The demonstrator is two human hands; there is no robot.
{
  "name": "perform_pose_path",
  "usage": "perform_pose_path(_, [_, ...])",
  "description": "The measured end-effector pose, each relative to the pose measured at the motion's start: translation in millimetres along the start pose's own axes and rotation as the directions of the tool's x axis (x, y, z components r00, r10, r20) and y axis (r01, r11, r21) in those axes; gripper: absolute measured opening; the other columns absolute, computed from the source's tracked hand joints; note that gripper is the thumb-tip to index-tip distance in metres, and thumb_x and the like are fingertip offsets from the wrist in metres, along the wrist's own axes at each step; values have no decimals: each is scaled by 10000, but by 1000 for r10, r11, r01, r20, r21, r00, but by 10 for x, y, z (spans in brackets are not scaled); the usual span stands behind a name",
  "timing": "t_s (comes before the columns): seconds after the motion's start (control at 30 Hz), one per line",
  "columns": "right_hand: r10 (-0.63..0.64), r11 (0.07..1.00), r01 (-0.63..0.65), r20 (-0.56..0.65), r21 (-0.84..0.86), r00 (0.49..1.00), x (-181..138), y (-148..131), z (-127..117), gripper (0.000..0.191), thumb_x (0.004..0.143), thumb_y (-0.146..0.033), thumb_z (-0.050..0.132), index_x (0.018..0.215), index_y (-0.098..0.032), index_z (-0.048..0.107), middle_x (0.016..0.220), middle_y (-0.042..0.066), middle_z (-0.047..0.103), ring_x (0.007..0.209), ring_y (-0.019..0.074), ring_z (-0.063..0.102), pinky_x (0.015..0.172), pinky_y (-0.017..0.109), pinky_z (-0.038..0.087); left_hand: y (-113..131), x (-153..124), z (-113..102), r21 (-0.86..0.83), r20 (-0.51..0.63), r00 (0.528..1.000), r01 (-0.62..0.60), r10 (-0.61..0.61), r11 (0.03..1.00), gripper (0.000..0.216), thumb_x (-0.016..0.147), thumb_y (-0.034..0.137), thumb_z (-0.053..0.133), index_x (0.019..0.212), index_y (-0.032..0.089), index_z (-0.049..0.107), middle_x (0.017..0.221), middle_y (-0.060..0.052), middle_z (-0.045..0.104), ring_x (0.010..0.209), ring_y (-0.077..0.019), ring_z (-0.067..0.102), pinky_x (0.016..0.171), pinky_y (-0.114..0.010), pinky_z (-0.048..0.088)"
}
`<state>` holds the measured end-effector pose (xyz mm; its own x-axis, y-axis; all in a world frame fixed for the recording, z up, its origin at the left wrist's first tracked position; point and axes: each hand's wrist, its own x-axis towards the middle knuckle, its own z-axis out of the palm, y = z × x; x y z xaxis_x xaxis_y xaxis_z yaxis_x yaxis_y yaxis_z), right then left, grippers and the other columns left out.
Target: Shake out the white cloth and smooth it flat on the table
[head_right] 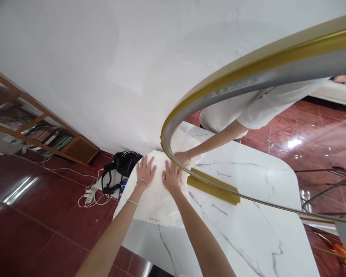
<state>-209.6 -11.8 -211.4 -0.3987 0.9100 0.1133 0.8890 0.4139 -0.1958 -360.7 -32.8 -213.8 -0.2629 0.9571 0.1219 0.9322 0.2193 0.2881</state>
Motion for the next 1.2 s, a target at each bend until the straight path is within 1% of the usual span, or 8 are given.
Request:
perform_pose_path(0.13, [-321, 942, 322, -26, 92, 947, -342, -255, 14, 370, 960, -255, 324, 1142, -149, 628, 1193, 125, 602, 1137, 240, 489, 1067, 448, 285, -312, -396, -126, -4, -31, 999, 34, -34, 999, 529, 925, 390, 403, 1428, 223, 406, 1535, -112, 310, 1384, -294, 329, 1105, -453, 314])
perform_pose_path(0.23, [-385, 916, 385, -26, 111, 923, -707, -406, -19, 353, 941, -306, 380, 1122, -146, 637, 1160, 116, 621, 1127, 239, 501, 1066, 418, 309, -465, -730, -230, -5, -34, 998, -59, 59, 998, 531, 931, 335, 370, 1443, 195, 379, 1554, -105, 268, 1383, -274, 337, 1101, -410, 327])
perform_pose_path(0.37, [-414, 902, 414, -25, 122, 910, -1333, -415, -113, 618, 933, -410, 397, 1465, -108, 314, 1504, 149, 330, 1402, 313, 226, 1131, 502, 198, -532, -1350, -361, 65, -56, 996, -70, 74, 995, 532, 936, 395, 381, 1448, 248, 370, 1574, -70, 218, 1431, -287, 234, 1121, -451, 281])
perform_pose_path(0.53, [-431, 895, 415, 70, 165, 900, -1988, -300, -218, 737, 924, -491, 392, 1528, -191, 94, 1567, 102, 168, 1436, 326, 148, 1135, 545, 175, -439, -2032, -428, 132, -49, 995, -77, 84, 988, 558, 910, 407, 420, 1453, 299, 349, 1574, -40, 223, 1458, -298, 130, 1159, -536, 142])
perform_pose_path(0.67, [-352, 931, 343, 54, 126, 935, -2082, -212, -204, 749, 920, -501, 409, 1527, -190, 99, 1563, 108, 175, 1434, 326, 163, 1139, 547, 159, -285, -1897, -364, 130, -23, 985, -165, 169, 978, 570, 907, 392, 441, 1460, 315, 324, 1576, -50, 213, 1458, -302, 128, 1152, -546, 145])
perform_pose_path(0.93, [-165, 983, 166, -9, 83, 986, -1393, -114, -75, 734, 919, -492, 447, 1523, -229, 122, 1575, 111, 129, 1446, 319, 107, 1139, 552, 143, -209, -829, -262, 82, 58, 956, -292, 287, 953, 549, 902, 429, 473, 1430, 310, 385, 1562, -66, 251, 1445, -297, 192, 1148, -518, 200])
perform_pose_path(1.03, [-213, 972, 208, 36, 112, 976, -1230, -262, -100, 740, 891, -583, 467, 1510, -325, 154, 1585, 112, 42, 1438, 380, 65, 1108, 629, 98, -363, -817, -290, 88, 32, 976, -219, 217, 972, 533, 913, 422, 449, 1426, 288, 399, 1555, -77, 268, 1441, -291, 207, 1143, -514, 220])
perform_pose_path(1.2, [-371, 915, 342, 114, 214, 922, -1354, -493, -234, 845, 834, -679, 486, 1510, -342, 108, 1579, 136, -50, 1423, 433, 18, 1066, 706, 20, -599, -1268, -334, 108, -78, 991, -103, 112, 989, 502, 938, 378, 377, 1411, 221, 434, 1545, -123, 277, 1442, -310, 193, 1138, -539, 216])
